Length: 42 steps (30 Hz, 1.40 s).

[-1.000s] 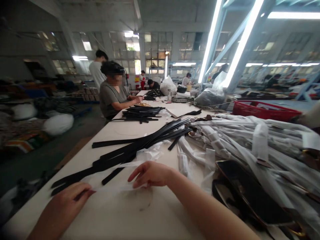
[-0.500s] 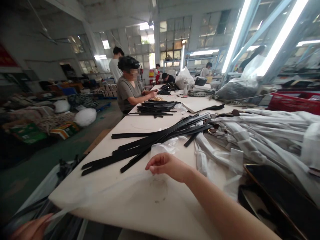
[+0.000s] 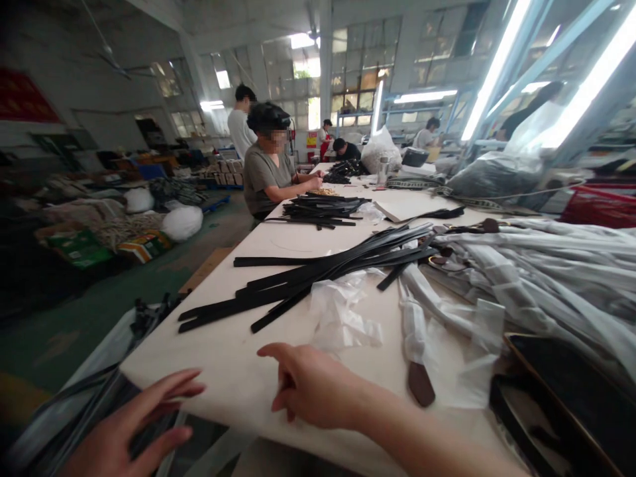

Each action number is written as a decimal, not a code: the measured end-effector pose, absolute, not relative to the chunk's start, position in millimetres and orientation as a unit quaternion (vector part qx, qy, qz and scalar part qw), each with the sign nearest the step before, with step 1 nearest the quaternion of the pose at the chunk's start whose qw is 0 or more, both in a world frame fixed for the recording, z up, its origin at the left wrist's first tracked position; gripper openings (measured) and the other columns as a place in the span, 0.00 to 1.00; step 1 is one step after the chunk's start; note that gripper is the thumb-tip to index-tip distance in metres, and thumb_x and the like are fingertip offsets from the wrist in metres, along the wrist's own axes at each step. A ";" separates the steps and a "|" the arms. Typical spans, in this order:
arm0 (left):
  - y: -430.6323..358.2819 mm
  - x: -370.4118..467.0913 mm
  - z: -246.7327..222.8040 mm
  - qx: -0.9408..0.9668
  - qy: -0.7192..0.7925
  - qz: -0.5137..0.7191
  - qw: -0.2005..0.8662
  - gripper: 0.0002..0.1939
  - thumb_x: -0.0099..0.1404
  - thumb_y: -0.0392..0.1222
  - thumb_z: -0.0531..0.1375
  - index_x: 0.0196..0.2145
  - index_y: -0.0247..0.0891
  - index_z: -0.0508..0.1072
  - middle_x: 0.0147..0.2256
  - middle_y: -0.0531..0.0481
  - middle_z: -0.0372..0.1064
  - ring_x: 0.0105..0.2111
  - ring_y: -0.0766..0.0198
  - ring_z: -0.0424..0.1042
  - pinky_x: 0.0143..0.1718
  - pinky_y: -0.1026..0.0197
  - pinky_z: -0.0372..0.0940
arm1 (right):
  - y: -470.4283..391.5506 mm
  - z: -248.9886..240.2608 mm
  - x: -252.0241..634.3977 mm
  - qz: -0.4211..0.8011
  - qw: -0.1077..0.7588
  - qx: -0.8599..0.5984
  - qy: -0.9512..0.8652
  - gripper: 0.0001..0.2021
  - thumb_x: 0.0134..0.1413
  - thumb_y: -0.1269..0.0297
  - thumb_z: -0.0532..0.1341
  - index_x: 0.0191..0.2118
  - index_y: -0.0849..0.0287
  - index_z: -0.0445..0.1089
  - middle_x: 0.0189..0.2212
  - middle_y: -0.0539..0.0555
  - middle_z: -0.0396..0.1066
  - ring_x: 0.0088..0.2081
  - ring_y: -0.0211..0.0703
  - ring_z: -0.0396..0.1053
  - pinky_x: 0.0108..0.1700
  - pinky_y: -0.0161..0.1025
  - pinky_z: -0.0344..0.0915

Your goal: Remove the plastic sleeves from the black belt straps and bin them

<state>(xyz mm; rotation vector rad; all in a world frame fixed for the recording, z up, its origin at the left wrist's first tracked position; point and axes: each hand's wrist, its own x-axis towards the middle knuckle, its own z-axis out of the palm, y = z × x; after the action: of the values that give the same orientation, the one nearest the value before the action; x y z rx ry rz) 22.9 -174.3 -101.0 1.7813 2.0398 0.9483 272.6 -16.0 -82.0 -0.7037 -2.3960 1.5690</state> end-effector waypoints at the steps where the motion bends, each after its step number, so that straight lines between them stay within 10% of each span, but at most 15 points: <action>1: -160.1 39.7 -98.1 0.592 0.687 0.360 0.220 0.25 0.55 0.48 0.64 0.51 0.50 0.68 0.43 0.49 0.74 0.40 0.55 0.74 0.41 0.58 0.69 | -21.5 -80.4 269.6 0.501 0.093 -0.233 -0.828 0.35 0.43 0.79 0.59 0.60 0.52 0.56 0.27 0.46 0.72 0.24 0.36 0.70 0.27 0.29 0.62; 7: -101.1 101.3 -91.2 0.482 0.539 0.413 0.554 0.20 0.49 0.32 0.62 0.43 0.37 0.72 0.25 0.54 0.72 0.28 0.63 0.70 0.30 0.64 0.62 | -27.2 -72.4 260.9 0.383 0.107 -0.241 -0.885 0.42 0.43 0.78 0.58 0.65 0.51 0.45 0.27 0.47 0.73 0.28 0.40 0.70 0.31 0.32 0.60; 17: -100.5 48.3 -94.7 0.422 0.642 0.487 0.416 0.23 0.45 0.32 0.63 0.43 0.36 0.70 0.18 0.61 0.61 0.22 0.67 0.64 0.27 0.66 0.57 | 27.8 -81.0 218.9 0.167 0.162 -0.230 -0.945 0.11 0.58 0.69 0.60 0.47 0.59 0.71 0.46 0.57 0.71 0.47 0.50 0.66 0.50 0.43 0.62; 42: -105.8 43.8 -105.1 0.443 0.649 0.478 0.392 0.24 0.44 0.30 0.68 0.40 0.37 0.69 0.22 0.61 0.56 0.25 0.70 0.59 0.28 0.68 0.55 | 1.6 -86.3 221.3 0.005 0.216 -0.135 -0.967 0.04 0.60 0.73 0.54 0.35 0.59 0.63 0.30 0.52 0.65 0.31 0.43 0.60 0.39 0.40 0.54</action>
<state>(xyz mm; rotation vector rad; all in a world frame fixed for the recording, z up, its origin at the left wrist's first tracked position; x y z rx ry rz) 43.8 -105.8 -105.1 1.1245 1.6480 1.2141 221.3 1.6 -86.3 -0.3742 -2.6799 0.0136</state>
